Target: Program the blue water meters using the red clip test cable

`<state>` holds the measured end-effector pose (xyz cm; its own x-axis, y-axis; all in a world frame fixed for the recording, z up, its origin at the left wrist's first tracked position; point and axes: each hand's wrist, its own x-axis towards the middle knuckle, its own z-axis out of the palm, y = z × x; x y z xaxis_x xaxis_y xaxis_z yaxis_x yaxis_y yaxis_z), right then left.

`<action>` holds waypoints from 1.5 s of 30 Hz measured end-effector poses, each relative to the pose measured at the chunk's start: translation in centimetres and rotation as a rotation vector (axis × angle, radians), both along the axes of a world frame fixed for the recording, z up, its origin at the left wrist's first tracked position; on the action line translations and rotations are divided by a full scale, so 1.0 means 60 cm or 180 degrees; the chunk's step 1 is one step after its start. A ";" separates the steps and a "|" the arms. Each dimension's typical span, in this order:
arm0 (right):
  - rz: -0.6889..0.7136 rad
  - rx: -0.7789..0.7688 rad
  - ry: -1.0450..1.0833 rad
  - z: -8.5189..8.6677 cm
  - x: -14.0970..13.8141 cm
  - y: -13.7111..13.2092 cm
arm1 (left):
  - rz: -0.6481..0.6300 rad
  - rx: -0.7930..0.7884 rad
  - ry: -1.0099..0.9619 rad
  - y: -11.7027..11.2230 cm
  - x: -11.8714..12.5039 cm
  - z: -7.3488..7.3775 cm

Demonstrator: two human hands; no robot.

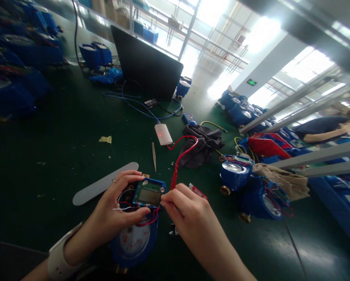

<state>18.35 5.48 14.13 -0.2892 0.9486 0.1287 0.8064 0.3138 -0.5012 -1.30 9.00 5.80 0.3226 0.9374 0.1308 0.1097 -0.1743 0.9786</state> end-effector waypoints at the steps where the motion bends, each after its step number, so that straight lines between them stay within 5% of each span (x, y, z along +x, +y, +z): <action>1: -0.0001 -0.0012 -0.0004 0.000 -0.001 0.000 | 0.0007 0.0012 0.0001 0.000 0.000 -0.001; 13: -0.0043 0.0019 0.0012 0.004 -0.002 -0.002 | 0.0000 -0.0015 -0.0062 -0.001 0.000 -0.001; 17: -0.0085 0.0118 0.0138 -0.015 0.003 -0.008 | 0.0027 -0.0031 -0.0062 0.000 -0.002 0.001; 24: -0.1153 0.0260 0.2023 -0.075 -0.004 -0.022 | 0.0040 -0.0090 -0.0075 0.000 -0.002 0.004; 29: -0.0894 0.0004 0.1525 -0.067 0.002 -0.016 | 0.0010 -0.0113 -0.0018 0.000 -0.002 0.006; 40: -0.1248 0.0095 0.2221 -0.083 -0.001 -0.027 | 0.0005 -0.0209 -0.0023 0.000 -0.005 0.012; 45: -0.1202 0.0405 0.1914 -0.078 0.004 -0.032 | 0.0015 -0.0123 0.0008 0.001 -0.002 0.013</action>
